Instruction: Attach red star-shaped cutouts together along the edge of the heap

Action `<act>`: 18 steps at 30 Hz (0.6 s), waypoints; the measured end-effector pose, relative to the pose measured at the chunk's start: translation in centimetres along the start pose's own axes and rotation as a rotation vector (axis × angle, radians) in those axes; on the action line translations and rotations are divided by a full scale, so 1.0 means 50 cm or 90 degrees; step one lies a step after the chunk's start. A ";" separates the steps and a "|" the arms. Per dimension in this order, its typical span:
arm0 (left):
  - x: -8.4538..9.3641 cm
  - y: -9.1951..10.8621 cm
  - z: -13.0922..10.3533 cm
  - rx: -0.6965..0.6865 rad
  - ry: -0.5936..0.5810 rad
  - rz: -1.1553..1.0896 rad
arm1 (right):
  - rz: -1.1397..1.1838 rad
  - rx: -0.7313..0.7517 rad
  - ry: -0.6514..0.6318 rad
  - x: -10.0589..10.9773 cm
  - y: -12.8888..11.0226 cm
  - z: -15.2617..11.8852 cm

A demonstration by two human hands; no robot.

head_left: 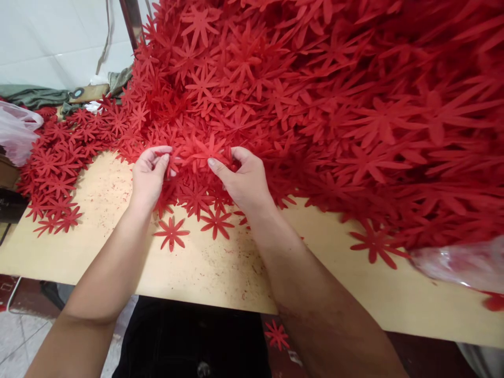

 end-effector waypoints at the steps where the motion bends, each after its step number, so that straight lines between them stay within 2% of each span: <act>1: 0.016 0.005 0.007 -0.032 0.027 0.024 | -0.011 0.007 0.011 0.005 0.000 0.001; 3: 0.047 0.024 0.016 -0.113 0.082 0.094 | -0.022 0.015 0.017 0.008 -0.001 0.001; 5: 0.062 0.057 0.009 -0.212 0.126 0.182 | -0.010 0.010 -0.006 -0.002 -0.002 -0.001; 7: 0.048 0.096 -0.018 -0.307 0.129 0.251 | 0.018 -0.011 -0.048 -0.019 0.000 -0.005; 9: 0.006 0.126 -0.055 -0.375 0.064 0.288 | 0.050 -0.037 -0.096 -0.039 0.005 -0.010; 11: -0.053 0.132 -0.089 -0.402 -0.060 0.321 | 0.076 -0.062 -0.135 -0.053 0.011 -0.015; 13: -0.091 0.119 -0.107 -0.397 -0.143 0.361 | 0.081 -0.092 -0.160 -0.060 0.022 -0.018; 15: -0.090 0.098 -0.097 -0.374 -0.141 0.396 | 0.078 -0.120 -0.171 -0.061 0.031 -0.020; 18: -0.039 0.082 -0.058 -0.355 -0.027 0.428 | 0.115 -0.158 -0.179 -0.059 0.034 -0.022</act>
Point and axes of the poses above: each hand's wrist, its own z-axis towards the middle knuckle, its own x-axis out of the back of the hand, y = z × x, the point moved 10 cm from there along z, towards the middle knuckle, and after that the axes turned 5 degrees about y, right-handed, at the moved point
